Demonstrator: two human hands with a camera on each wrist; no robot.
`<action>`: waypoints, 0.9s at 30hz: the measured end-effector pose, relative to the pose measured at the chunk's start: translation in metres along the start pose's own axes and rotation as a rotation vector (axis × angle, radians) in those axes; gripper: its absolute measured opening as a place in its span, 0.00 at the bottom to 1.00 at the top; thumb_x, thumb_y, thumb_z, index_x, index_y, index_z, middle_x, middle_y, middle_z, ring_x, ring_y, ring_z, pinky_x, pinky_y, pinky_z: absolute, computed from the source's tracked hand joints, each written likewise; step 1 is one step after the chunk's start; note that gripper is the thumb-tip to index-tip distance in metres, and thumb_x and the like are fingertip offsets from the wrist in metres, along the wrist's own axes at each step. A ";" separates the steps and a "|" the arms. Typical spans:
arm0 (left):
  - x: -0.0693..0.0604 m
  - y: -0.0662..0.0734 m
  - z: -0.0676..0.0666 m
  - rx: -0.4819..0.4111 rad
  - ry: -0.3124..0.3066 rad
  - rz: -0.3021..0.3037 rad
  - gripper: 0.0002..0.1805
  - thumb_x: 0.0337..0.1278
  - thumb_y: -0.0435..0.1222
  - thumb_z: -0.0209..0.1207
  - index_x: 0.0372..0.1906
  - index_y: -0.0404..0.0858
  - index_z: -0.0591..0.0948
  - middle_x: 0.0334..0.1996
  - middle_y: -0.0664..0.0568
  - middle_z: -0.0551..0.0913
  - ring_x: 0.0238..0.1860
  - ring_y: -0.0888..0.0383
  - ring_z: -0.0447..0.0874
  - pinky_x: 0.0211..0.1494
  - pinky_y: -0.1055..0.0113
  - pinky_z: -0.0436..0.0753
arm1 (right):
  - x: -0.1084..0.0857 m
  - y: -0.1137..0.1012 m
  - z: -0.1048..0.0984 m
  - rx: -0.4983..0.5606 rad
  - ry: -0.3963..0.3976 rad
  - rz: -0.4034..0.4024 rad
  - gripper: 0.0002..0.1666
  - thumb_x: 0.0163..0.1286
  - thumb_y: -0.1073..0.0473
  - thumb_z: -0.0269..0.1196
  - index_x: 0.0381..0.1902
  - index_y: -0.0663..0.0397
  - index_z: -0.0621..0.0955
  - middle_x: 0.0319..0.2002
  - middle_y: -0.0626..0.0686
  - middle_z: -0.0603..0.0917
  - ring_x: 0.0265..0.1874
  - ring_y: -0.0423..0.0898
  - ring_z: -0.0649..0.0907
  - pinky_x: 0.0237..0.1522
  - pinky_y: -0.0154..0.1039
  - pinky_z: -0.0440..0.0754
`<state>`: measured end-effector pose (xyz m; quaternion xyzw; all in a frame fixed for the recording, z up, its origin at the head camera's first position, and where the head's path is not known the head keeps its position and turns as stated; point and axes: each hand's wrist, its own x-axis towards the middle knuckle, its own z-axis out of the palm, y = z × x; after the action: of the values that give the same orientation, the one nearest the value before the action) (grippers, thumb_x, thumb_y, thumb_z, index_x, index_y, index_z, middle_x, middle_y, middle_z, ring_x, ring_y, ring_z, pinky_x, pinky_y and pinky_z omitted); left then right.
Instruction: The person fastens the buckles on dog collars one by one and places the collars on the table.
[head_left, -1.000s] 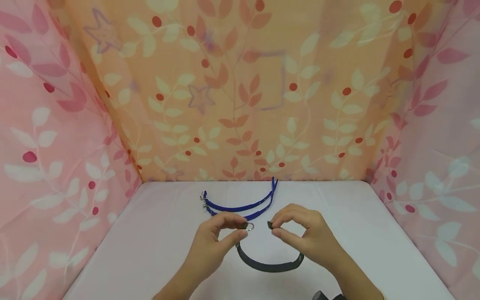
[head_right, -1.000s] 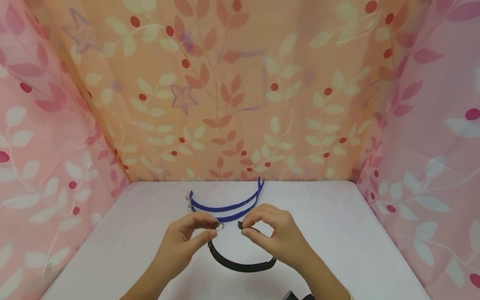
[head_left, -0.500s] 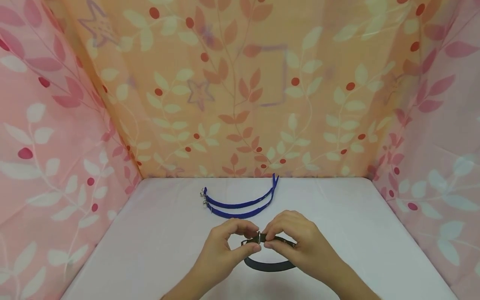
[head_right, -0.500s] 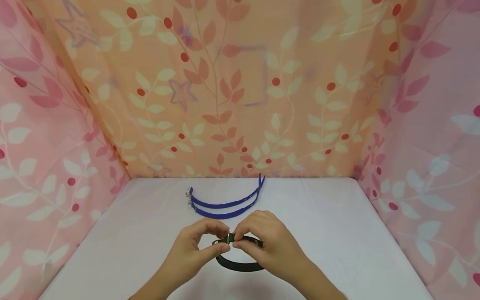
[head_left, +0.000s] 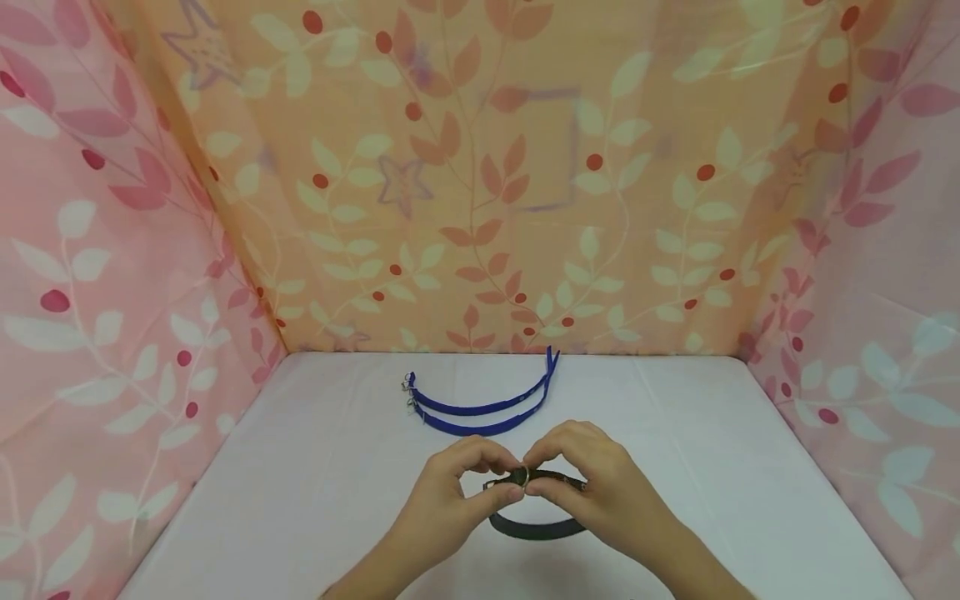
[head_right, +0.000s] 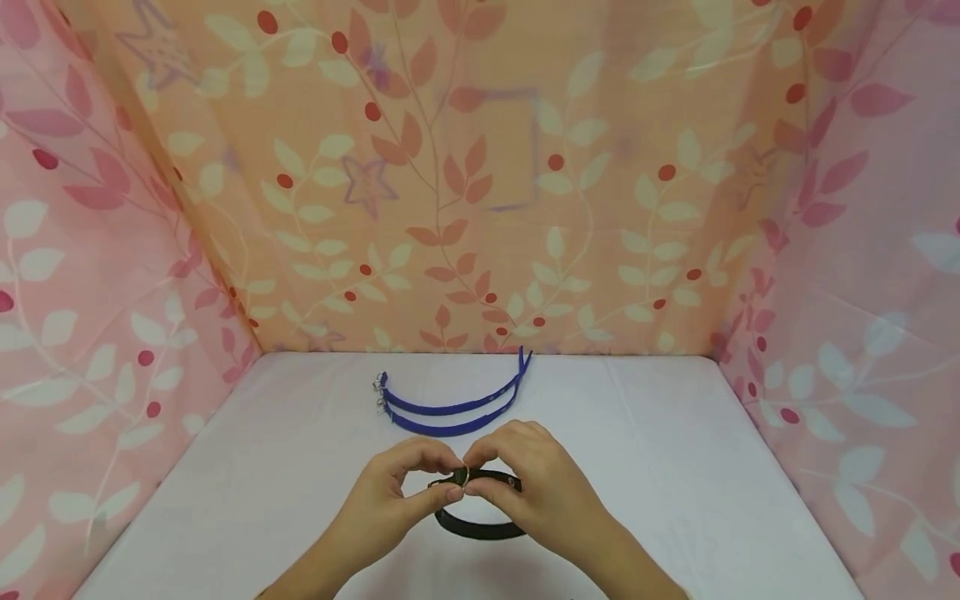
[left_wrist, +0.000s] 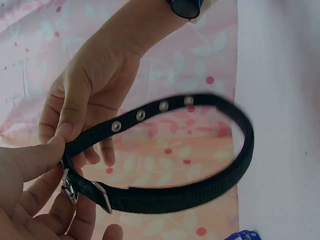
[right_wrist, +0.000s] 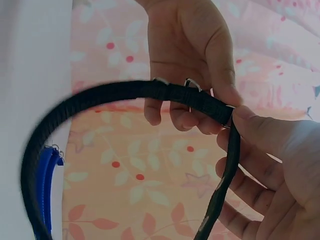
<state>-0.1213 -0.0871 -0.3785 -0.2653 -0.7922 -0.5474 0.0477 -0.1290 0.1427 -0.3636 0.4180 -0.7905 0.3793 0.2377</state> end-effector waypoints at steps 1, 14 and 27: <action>0.000 0.000 0.000 0.006 0.008 0.000 0.11 0.58 0.49 0.71 0.44 0.56 0.85 0.39 0.67 0.86 0.46 0.57 0.84 0.54 0.64 0.81 | 0.000 0.001 0.000 -0.005 -0.003 0.002 0.17 0.62 0.58 0.76 0.46 0.40 0.83 0.43 0.35 0.85 0.46 0.36 0.82 0.51 0.30 0.78; 0.001 0.004 -0.016 -0.263 0.176 0.080 0.10 0.66 0.31 0.65 0.50 0.39 0.81 0.49 0.48 0.86 0.52 0.53 0.84 0.59 0.68 0.81 | -0.001 0.009 -0.018 -0.049 -0.056 0.131 0.18 0.61 0.55 0.77 0.47 0.35 0.83 0.44 0.32 0.84 0.49 0.35 0.82 0.53 0.36 0.80; 0.002 -0.001 -0.005 -0.330 0.207 0.053 0.13 0.61 0.30 0.69 0.49 0.40 0.83 0.48 0.47 0.86 0.48 0.52 0.84 0.46 0.68 0.85 | -0.001 0.006 -0.011 -0.041 0.024 0.046 0.20 0.57 0.61 0.78 0.45 0.36 0.85 0.42 0.34 0.84 0.47 0.36 0.81 0.52 0.28 0.76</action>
<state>-0.1249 -0.0911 -0.3769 -0.2326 -0.6755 -0.6927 0.0992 -0.1325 0.1540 -0.3600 0.3901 -0.8048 0.3732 0.2468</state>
